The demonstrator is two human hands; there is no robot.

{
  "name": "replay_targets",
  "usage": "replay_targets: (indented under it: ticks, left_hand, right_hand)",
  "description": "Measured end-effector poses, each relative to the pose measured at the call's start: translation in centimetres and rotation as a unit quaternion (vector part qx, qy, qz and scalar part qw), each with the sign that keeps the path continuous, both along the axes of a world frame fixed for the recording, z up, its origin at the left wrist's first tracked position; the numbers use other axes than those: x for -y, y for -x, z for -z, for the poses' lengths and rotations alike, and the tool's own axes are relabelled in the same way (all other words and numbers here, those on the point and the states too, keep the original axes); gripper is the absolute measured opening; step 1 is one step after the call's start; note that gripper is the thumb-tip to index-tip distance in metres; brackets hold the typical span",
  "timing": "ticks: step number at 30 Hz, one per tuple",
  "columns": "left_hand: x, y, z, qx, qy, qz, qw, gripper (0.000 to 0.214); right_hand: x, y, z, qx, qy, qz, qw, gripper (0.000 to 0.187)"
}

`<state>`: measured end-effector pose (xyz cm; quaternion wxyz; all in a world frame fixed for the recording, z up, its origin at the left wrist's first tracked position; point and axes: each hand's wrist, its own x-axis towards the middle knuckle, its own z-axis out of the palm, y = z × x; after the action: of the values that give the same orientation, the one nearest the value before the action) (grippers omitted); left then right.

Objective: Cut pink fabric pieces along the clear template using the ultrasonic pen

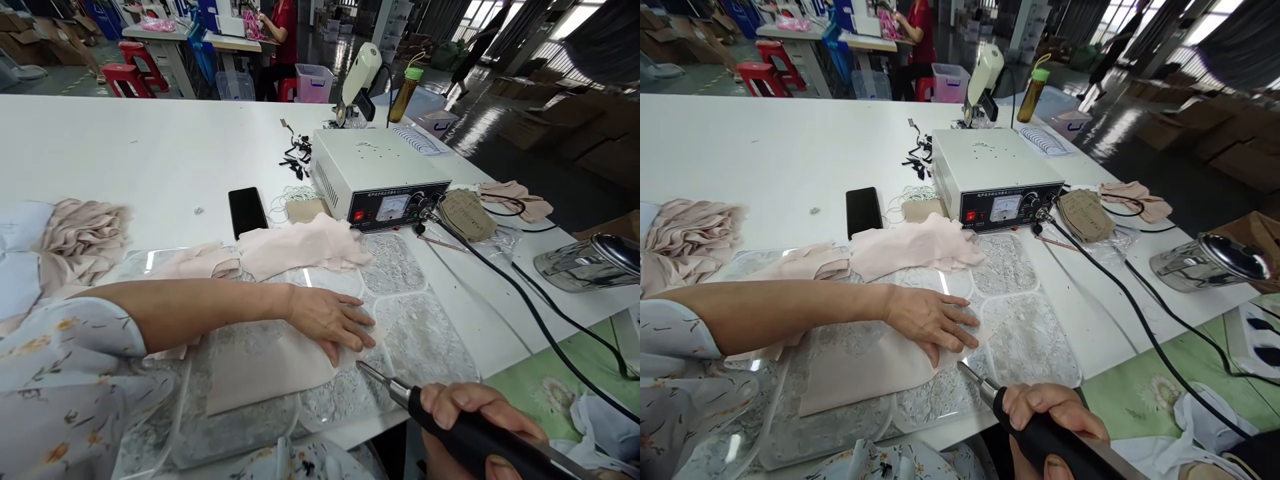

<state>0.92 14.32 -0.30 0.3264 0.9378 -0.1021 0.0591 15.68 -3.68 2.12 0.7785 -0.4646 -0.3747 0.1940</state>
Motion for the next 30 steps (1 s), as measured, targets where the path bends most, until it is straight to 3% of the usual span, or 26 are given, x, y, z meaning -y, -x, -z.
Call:
replay_targets:
  ticks: [4, 8, 14, 17, 24, 30]
  left_hand:
    - [-0.07, 0.04, 0.07, 0.055, 0.031, -0.011, 0.998, 0.02]
    - [-0.14, 0.03, 0.07, 0.026, 0.058, -0.036, 0.997, 0.021]
    - [-0.34, -0.12, 0.41, 0.101, -0.013, 0.013, 0.995, 0.012]
    - [-0.39, -0.16, 0.35, 0.063, -0.031, 0.023, 0.997, 0.013]
    - [-0.38, -0.18, 0.08, 0.012, 0.01, 0.013, 1.0, 0.017]
    - [-0.43, -0.2, 0.17, 0.021, -0.052, 0.035, 0.998, 0.017]
  right_hand:
    - [-0.03, 0.38, -0.27, -0.02, 0.017, 0.018, 0.999, 0.011]
    - [-0.06, 0.22, -0.32, -0.006, 0.013, 0.008, 1.0, 0.012]
    - [-0.1, 0.37, -0.55, -0.005, 0.017, 0.003, 1.0, 0.01]
    - [-0.29, 0.52, -0.57, -0.007, 0.006, 0.004, 1.0, 0.011]
    - [-0.35, 0.08, -0.01, -0.03, 0.011, 0.005, 0.999, 0.016]
    - [-0.44, -0.17, 0.1, -0.026, 0.004, -0.01, 1.0, 0.017]
